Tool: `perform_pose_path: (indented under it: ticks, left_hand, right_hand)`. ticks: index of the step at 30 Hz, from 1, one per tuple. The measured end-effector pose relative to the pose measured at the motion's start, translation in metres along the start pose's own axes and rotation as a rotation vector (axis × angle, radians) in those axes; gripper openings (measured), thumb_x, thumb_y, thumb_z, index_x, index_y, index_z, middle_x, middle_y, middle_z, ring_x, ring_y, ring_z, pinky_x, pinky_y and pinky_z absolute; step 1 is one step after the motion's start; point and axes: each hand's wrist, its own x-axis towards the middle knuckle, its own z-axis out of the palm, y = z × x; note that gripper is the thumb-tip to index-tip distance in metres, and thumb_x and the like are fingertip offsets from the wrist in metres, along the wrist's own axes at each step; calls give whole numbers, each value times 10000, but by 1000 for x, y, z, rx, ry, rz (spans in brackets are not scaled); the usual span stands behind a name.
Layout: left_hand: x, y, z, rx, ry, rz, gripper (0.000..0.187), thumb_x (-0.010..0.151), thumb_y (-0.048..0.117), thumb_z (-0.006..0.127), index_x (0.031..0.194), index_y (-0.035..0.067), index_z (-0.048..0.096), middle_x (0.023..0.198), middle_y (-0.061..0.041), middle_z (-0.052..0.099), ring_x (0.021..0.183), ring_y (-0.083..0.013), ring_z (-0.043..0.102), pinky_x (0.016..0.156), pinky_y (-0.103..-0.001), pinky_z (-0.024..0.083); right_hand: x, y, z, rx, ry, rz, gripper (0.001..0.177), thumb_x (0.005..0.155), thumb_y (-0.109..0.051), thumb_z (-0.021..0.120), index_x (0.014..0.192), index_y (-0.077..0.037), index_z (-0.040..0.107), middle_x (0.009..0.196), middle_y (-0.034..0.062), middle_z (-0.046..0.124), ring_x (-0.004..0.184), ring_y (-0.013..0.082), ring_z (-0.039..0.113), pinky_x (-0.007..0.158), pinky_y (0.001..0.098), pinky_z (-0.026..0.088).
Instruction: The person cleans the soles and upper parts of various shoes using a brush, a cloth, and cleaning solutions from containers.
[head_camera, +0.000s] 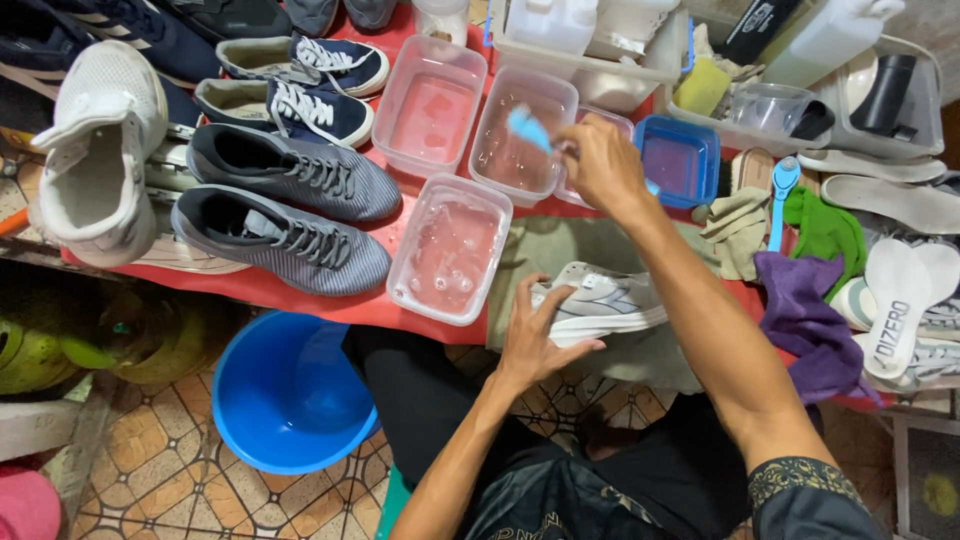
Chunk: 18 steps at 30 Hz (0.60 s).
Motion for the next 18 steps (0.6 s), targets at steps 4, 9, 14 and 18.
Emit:
perform_pose_path:
  ticks: [4, 9, 14, 18]
  left_hand:
    - [3, 6, -2, -37, -10, -56, 767, 611, 501, 917, 1242, 186, 615, 1299, -168, 457, 1195, -483, 585, 1028, -590, 474]
    - [1, 13, 12, -108, 34, -116, 761, 600, 397, 968, 1184, 125, 564, 1263, -171, 439, 1222, -480, 550, 1068, -588, 428]
    - [-3, 8, 15, -43, -33, -118, 819, 571, 441, 985, 1164, 102, 533, 1248, -172, 425, 1251, -493, 503, 1093, -597, 390]
    - [15, 17, 4, 182, -133, 45, 902, 496, 488, 995, 1095, 28, 501, 1260, -246, 432, 1287, -583, 422, 1090, -682, 345]
  right_hand:
    - [-24, -10, -17, 39, -70, 23, 168, 902, -136, 723, 1059, -168, 770, 953, 151, 680, 970, 448, 703, 800, 599, 586]
    - [-70, -31, -47, 172, -35, -36, 425, 953, -125, 670, 1376, -152, 642, 945, 218, 690, 972, 502, 681, 791, 669, 539]
    - [-155, -25, -60, 242, 25, -55, 401, 1016, -197, 601, 1416, -184, 630, 902, 185, 618, 884, 478, 664, 750, 571, 541]
    - [-232, -26, -56, 406, -22, 68, 472, 1006, -175, 587, 1479, -172, 589, 934, 161, 632, 902, 428, 679, 775, 480, 550]
